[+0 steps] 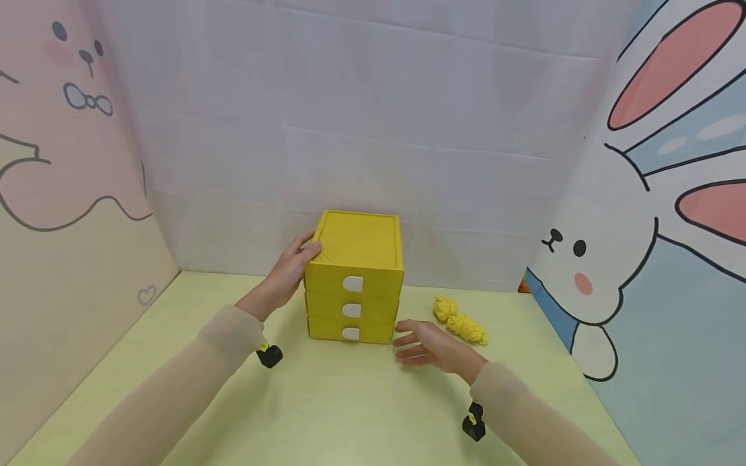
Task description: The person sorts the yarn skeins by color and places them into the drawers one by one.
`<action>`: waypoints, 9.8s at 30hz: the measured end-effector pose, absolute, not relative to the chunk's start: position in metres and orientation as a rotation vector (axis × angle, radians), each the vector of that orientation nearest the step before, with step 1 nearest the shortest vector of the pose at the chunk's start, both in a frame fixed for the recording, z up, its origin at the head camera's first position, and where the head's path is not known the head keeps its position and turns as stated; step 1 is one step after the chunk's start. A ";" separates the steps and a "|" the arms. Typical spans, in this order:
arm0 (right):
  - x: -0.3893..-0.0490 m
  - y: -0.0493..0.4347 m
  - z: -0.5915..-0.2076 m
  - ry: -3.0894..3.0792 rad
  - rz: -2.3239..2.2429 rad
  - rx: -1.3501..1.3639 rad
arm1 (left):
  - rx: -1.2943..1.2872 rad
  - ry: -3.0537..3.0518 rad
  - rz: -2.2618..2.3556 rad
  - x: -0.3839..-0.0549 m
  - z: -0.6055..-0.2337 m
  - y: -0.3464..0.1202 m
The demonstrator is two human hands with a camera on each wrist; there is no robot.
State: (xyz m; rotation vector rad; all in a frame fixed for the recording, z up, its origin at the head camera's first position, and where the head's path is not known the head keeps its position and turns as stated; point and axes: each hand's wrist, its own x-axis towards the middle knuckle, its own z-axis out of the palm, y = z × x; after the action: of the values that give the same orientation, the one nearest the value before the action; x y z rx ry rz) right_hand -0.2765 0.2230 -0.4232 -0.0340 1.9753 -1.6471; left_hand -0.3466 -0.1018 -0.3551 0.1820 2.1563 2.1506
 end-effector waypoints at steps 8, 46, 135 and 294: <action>-0.275 0.216 -0.446 1.806 -1.759 0.095 | 0.181 2.140 2.163 -0.349 -0.356 -0.100; -0.289 0.138 -0.485 1.437 -1.979 0.057 | 0.195 2.138 2.185 -0.346 -0.356 -0.102; -0.183 0.140 -0.483 1.415 -1.909 0.052 | 0.217 2.163 2.146 -0.343 -0.359 -0.104; -0.279 0.092 -0.446 2.753 -0.557 -1.061 | 0.175 2.178 2.048 -0.346 -0.346 -0.108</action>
State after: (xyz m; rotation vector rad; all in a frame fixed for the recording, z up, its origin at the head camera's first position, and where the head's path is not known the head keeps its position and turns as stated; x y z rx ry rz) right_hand -0.2793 0.0917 -0.4455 -1.0610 2.7532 -0.5572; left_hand -0.3457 -0.1078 -0.3465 0.1747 2.1781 2.0484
